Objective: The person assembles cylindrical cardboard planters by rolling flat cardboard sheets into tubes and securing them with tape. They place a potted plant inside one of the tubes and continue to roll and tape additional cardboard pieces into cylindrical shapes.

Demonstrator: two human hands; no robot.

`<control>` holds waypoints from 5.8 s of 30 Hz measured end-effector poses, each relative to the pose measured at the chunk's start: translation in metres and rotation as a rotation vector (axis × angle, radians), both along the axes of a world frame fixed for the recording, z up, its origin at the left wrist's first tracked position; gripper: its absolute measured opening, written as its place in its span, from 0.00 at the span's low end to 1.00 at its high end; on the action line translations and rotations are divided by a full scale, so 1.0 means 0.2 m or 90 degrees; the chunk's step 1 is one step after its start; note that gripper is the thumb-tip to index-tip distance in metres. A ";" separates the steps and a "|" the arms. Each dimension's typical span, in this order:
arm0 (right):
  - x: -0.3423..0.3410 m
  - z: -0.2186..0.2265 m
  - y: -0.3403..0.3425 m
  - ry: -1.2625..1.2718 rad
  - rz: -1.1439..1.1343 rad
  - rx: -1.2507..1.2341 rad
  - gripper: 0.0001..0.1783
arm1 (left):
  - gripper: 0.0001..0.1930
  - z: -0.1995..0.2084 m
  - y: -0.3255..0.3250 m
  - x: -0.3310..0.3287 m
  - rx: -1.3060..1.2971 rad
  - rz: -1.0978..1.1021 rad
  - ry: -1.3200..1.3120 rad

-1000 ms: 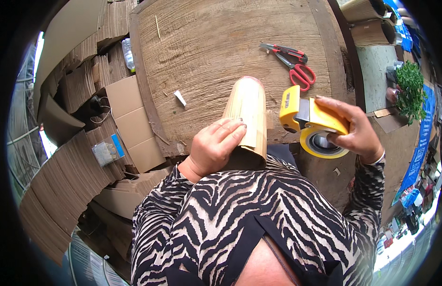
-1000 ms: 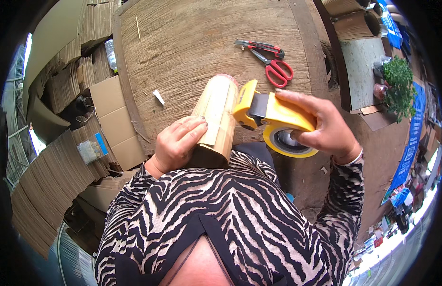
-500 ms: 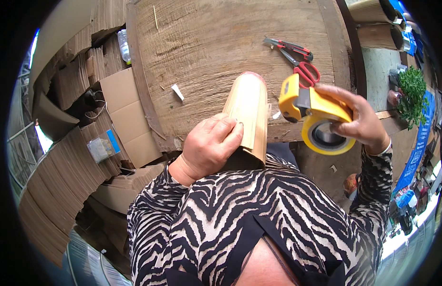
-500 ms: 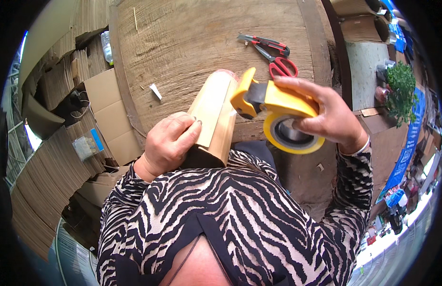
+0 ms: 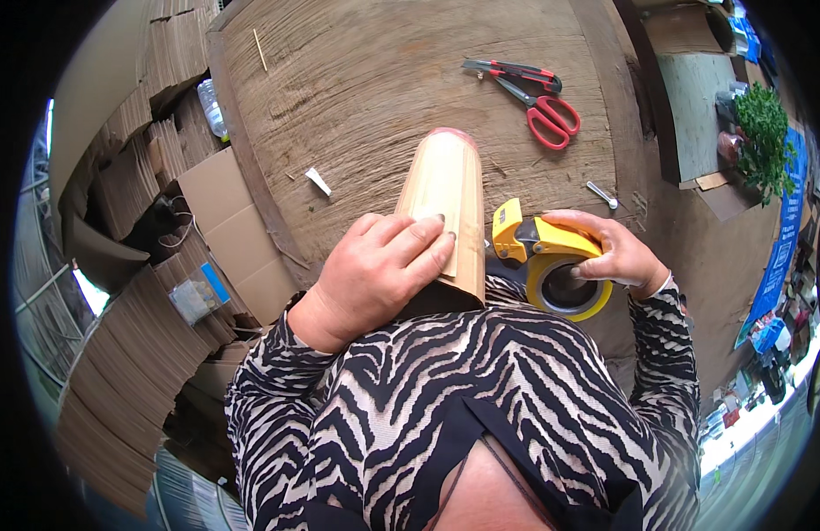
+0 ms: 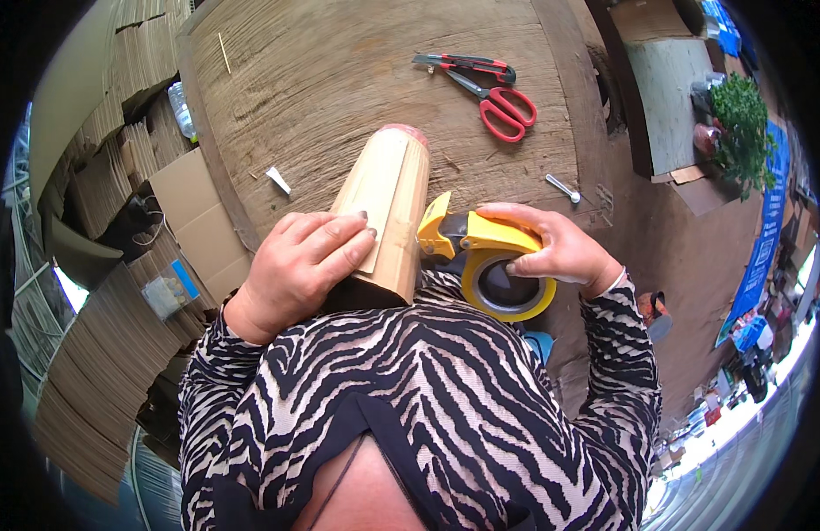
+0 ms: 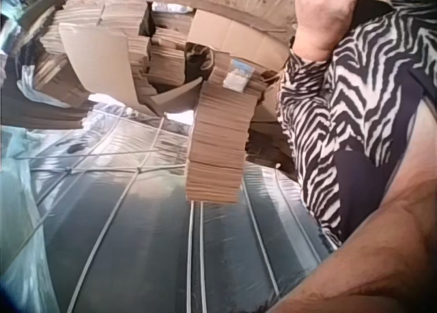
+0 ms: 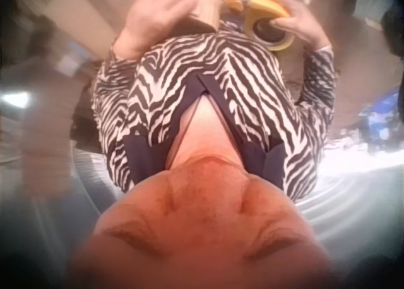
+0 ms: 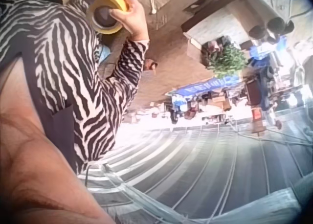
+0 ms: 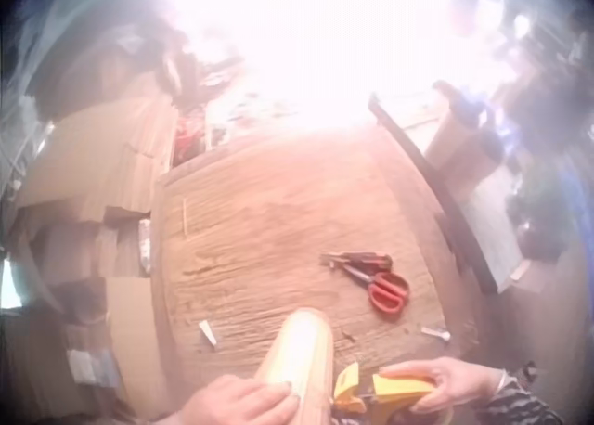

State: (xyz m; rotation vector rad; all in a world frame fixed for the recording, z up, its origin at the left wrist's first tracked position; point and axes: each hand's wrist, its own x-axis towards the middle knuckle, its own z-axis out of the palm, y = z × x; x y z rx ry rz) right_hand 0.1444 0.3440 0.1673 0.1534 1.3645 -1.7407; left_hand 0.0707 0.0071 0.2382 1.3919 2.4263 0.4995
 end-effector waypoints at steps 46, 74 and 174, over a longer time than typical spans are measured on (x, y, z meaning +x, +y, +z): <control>-0.26 0.02 -0.26 0.346 0.370 0.185 0.41 | 0.25 -0.09 -0.42 0.38 -0.062 0.311 -0.055; -0.05 -0.31 -0.68 0.089 -0.465 -0.078 0.45 | 0.25 -0.11 -0.44 0.08 0.045 0.488 -0.165; -0.49 -0.96 -1.12 -0.014 0.123 0.179 0.42 | 0.16 -0.87 -0.99 1.06 0.737 1.421 -0.466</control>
